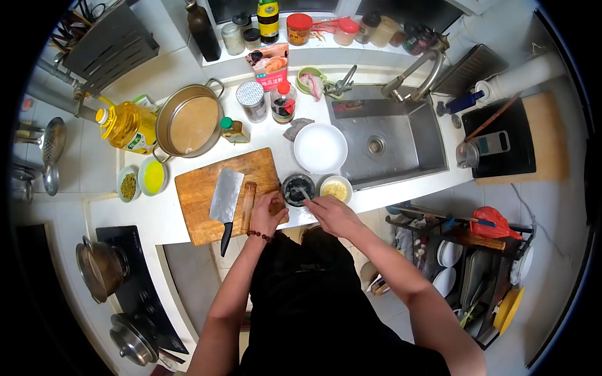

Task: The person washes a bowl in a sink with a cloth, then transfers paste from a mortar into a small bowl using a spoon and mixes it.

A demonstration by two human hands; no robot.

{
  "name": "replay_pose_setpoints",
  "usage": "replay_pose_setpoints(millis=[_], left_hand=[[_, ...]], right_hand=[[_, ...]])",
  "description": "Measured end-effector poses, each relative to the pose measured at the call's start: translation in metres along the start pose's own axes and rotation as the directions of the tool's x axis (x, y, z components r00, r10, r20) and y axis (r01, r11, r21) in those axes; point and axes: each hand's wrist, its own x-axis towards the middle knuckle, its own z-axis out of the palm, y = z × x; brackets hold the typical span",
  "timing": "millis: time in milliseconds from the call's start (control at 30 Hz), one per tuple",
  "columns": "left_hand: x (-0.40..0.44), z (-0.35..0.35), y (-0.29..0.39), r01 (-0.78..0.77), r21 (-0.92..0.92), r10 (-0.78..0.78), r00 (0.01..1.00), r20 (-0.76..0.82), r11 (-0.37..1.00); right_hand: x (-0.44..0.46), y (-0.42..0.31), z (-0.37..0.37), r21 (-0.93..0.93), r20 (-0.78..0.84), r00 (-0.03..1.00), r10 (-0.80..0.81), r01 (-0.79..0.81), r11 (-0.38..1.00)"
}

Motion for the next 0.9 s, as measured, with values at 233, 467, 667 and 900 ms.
replay_pose_setpoints(millis=[233,467,667,900], left_hand=[[0.003,-0.013,-0.014,0.054,-0.091,-0.050,0.998,0.048,0.994],[0.008,-0.025,-0.022,0.013,-0.146,-0.007,0.999,0.040,0.989],[0.014,-0.029,-0.031,0.006,-0.087,0.001,0.996,0.084,0.996],[0.021,-0.028,-0.032,-0.001,-0.156,0.026,0.987,0.159,0.988]], right_hand=[[0.007,-0.041,-0.011,0.368,-0.100,0.904,0.416,-0.355,0.859],[0.002,-0.043,0.028,0.236,-0.113,0.922,0.371,-0.338,0.911],[-0.003,-0.028,0.025,0.200,-0.181,0.876,0.447,-0.412,0.889],[-0.002,-0.052,0.004,0.175,-0.085,0.930,0.358,-0.340,0.924]])
